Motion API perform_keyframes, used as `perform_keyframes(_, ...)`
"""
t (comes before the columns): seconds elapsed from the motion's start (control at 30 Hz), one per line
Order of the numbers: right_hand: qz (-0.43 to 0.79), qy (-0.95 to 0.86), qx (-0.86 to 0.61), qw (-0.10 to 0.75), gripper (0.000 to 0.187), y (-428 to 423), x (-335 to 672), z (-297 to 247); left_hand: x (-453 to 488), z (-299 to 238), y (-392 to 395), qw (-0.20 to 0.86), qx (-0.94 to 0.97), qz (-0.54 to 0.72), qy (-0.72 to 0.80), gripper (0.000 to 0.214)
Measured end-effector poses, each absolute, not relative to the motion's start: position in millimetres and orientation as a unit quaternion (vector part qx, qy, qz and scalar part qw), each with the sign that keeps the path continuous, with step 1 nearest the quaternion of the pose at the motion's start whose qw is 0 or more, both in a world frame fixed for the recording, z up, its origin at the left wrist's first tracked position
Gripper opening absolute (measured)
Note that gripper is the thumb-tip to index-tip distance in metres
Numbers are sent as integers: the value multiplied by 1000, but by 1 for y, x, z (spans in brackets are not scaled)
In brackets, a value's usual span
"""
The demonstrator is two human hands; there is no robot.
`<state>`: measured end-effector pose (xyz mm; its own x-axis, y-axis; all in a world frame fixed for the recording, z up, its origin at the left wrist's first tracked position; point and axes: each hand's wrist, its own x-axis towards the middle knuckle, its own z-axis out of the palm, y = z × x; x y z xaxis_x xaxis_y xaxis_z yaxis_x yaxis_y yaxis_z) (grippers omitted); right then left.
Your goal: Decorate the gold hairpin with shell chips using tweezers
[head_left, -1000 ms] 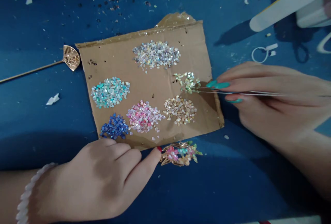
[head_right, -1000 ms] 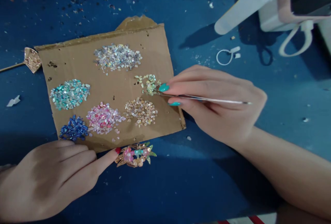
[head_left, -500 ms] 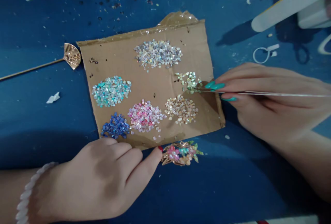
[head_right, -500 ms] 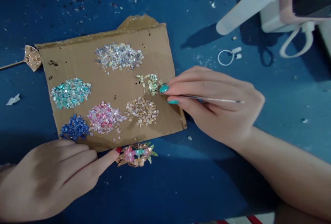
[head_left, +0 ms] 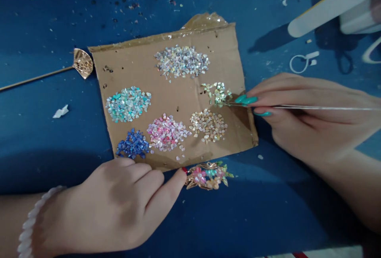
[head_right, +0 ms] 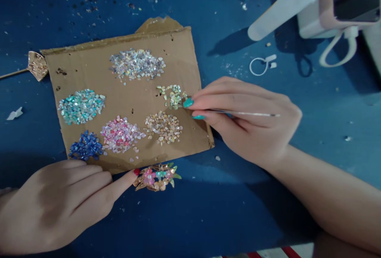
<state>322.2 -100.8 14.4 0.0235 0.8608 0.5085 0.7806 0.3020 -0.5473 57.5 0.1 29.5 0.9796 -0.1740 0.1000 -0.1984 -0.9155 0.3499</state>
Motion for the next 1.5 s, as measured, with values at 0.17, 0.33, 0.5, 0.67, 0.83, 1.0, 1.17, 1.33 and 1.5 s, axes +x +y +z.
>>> perform_keyframes(0.17,54,-701,-583,408,23,-101,321,16,58,29,0,182,978,35,-94,33)
perform_keyframes(0.33,61,-706,-569,418,25,-102,325,13,57,29,-1,177,979,26,-98,34)
perform_keyframes(0.5,46,-711,-563,420,25,-102,327,10,57,29,0,173,979,35,-98,34)
perform_keyframes(0.67,51,-702,-584,405,22,-101,322,14,58,30,0,171,980,38,-100,34)
perform_keyframes(0.83,47,-703,-578,412,22,-99,320,13,59,30,-1,170,980,43,-98,32)
perform_keyframes(1.0,48,-695,-574,429,24,-99,322,10,59,30,-1,173,980,45,-90,34)
perform_keyframes(1.17,52,-701,-563,435,26,-99,325,8,59,31,-3,169,982,33,-78,34)
perform_keyframes(1.33,63,-687,-573,442,22,-99,326,7,58,31,-3,163,984,27,-68,36)
perform_keyframes(1.5,65,-668,-593,445,18,-101,325,7,54,32,-3,140,988,6,-67,38)
